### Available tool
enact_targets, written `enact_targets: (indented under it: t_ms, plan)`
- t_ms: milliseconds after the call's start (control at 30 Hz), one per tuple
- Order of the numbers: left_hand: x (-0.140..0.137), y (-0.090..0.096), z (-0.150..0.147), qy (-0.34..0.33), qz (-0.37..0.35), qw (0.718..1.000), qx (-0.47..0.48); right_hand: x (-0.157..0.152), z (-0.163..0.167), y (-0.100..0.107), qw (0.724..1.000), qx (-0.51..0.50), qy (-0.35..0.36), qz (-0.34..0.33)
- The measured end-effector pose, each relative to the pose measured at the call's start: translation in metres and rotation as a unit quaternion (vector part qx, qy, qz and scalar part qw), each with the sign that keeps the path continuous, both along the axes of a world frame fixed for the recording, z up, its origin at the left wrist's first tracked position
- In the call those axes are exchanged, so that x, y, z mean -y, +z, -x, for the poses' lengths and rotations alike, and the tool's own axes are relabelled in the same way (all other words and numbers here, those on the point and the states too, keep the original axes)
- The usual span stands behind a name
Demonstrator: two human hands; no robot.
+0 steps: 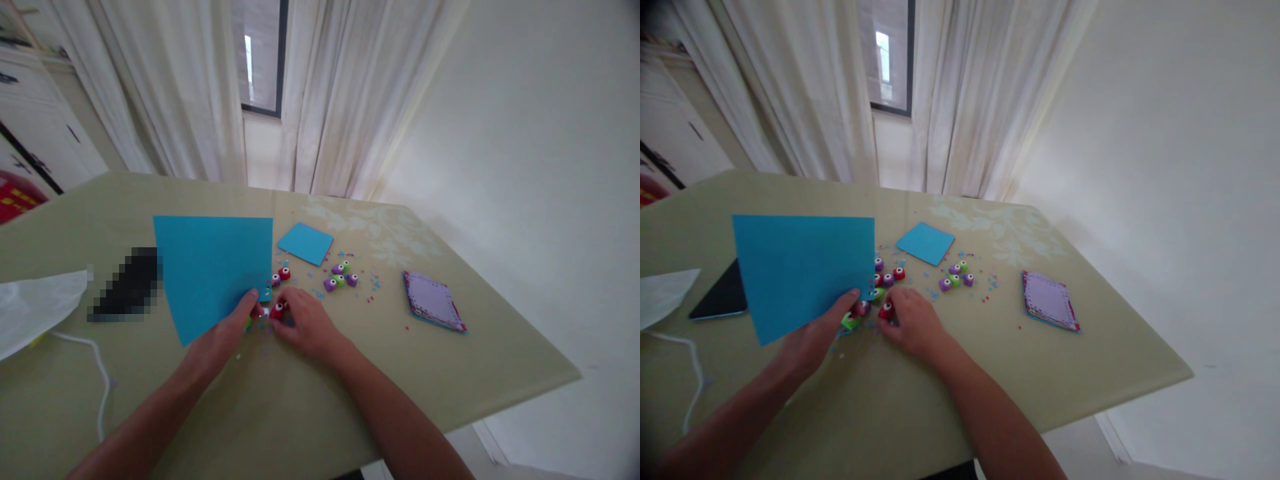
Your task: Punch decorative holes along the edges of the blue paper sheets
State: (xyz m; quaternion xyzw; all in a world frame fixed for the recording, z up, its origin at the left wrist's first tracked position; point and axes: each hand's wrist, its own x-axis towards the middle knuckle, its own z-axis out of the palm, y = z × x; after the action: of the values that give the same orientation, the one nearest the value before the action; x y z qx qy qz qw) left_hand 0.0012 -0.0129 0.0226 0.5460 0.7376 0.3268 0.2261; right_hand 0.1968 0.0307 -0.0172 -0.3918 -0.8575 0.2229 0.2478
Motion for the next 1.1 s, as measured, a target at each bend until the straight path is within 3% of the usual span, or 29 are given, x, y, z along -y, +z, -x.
enact_targets:
  t_ms: [133,200,267,367,533,633,833,1100]
  plan:
    - [-0.002,0.01,-0.01,0.009,0.018,0.997,0.071,-0.006,-0.009,0.006,0.978,-0.159,-0.086,0.107]
    - [0.0,0.015,-0.012,0.0,0.035,0.993,0.114,-0.01,-0.013,0.012,0.933,-0.274,-0.112,0.205]
    - [0.002,0.018,-0.013,-0.01,0.053,0.99,0.127,-0.013,-0.016,0.017,0.868,-0.377,-0.116,0.302]
    - [0.004,0.022,-0.014,-0.018,0.064,0.991,0.118,-0.015,-0.016,0.021,0.78,-0.472,-0.115,0.393]
    - [0.003,0.021,-0.016,-0.019,0.059,0.992,0.113,-0.014,-0.014,0.023,0.72,-0.523,-0.117,0.441]
    - [0.002,0.02,-0.017,-0.02,0.047,0.994,0.095,-0.011,-0.013,0.026,0.712,-0.53,-0.113,0.446]
    - [0.003,0.019,-0.02,-0.039,0.08,0.988,0.122,-0.011,-0.011,0.024,0.737,-0.501,-0.132,0.434]
    - [0.001,0.017,-0.021,-0.062,0.042,0.995,0.063,-0.009,-0.013,0.027,0.734,-0.499,-0.111,0.446]
